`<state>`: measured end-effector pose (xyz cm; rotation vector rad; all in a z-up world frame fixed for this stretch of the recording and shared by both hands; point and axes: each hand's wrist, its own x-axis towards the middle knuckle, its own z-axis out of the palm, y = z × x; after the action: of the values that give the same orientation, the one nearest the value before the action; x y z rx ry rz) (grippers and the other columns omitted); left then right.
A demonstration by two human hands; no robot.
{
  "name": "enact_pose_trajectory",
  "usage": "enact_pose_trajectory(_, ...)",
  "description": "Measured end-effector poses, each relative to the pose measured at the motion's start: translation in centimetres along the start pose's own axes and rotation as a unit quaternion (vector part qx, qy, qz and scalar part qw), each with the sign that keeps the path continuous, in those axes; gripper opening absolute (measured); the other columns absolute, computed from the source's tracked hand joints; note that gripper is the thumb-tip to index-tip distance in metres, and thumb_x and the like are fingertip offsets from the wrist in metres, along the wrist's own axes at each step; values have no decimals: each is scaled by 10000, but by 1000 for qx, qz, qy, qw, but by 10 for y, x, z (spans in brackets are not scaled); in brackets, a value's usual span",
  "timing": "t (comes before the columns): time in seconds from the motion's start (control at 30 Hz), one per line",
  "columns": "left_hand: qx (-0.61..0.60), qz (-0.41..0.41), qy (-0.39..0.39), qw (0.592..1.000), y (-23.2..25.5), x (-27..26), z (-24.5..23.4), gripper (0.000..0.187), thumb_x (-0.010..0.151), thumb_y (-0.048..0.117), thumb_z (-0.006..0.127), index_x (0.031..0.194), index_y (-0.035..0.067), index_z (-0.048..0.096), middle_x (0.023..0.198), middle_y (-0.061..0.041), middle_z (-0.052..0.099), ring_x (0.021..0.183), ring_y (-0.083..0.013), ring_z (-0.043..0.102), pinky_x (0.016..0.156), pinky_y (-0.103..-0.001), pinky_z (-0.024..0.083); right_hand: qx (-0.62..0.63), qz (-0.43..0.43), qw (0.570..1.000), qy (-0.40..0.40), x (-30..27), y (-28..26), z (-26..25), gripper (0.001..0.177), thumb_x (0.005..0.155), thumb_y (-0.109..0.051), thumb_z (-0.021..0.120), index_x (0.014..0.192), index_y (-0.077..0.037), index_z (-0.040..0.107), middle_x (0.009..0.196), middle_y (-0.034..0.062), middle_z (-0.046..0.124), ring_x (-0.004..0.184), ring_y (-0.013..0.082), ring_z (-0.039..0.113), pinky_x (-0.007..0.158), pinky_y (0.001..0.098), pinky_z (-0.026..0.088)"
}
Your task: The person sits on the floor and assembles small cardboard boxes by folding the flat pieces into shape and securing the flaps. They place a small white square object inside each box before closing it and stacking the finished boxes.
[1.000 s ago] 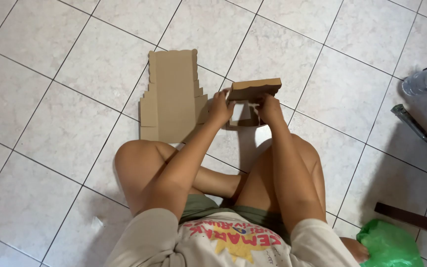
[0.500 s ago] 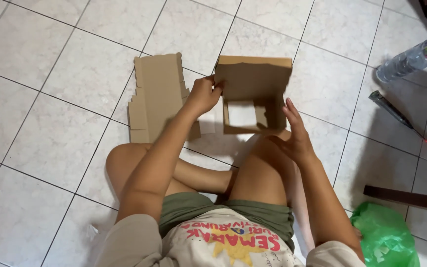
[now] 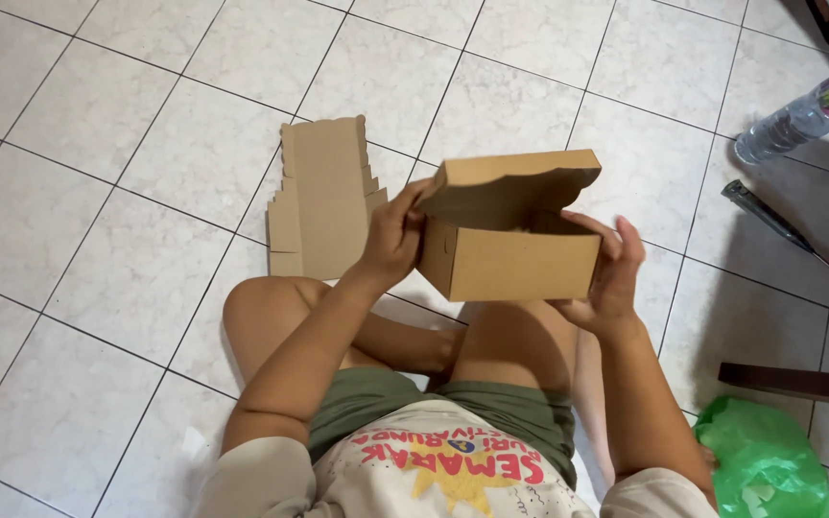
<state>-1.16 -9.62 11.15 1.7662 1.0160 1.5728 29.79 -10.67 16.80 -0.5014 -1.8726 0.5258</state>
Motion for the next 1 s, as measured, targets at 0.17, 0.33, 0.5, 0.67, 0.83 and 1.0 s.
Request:
enact_pose_trajectory(0.17,-40,21,-58,997,49,9,3,475,1038,376,402,1351,77,598,1224,-135,706,1142,-315,673,1048,-540,465,-56,-63,996,-11,2,-5,-21,864,784,-222,849,1469,-32,358,1310,379,502,1173,547,579,987,584,474)
enact_pose_trajectory(0.33,88,90,-132,983,113,26,-2,1064,770,903,230,1422,104,491,1426,-68,583,1341,-321,541,1195,-662,172,-104,6,993,-51,12,-27,-27,620,759,-252,875,1294,-11,673,1367,352,505,1208,514,595,1003,564,492)
enact_pose_trajectory(0.5,86,98,-159,979,133,15,1,965,648,427,921,1396,54,439,1355,-143,553,1269,-404,569,1151,-732,284,-125,29,990,-53,-19,-12,-26,381,817,-151,824,1194,-98,795,1192,254,695,1033,421,716,839,435,598)
enact_pose_trajectory(0.67,39,112,-104,988,120,16,-6,674,691,224,888,1268,108,558,1354,-109,554,1337,-411,487,1198,-674,92,-129,74,988,40,0,-39,-29,523,798,-294,880,1177,3,674,1114,204,701,952,361,729,787,417,593)
enact_pose_trajectory(0.83,21,122,-106,987,123,18,-8,639,791,139,884,1316,195,525,1628,-168,242,1533,-556,78,1194,-719,-2,-161,45,985,-42,46,-67,-13,613,760,-49,883,1300,12,598,1521,343,372,1299,509,568,1021,579,516)
enact_pose_trajectory(1.0,-270,-135,-121,946,127,14,-2,1181,859,907,433,1652,184,-62,1659,-209,-267,1484,-497,-267,1111,-747,-165,-247,-69,965,56,17,-29,1,473,789,145,819,1201,9,633,1444,351,511,1141,496,669,871,449,611)
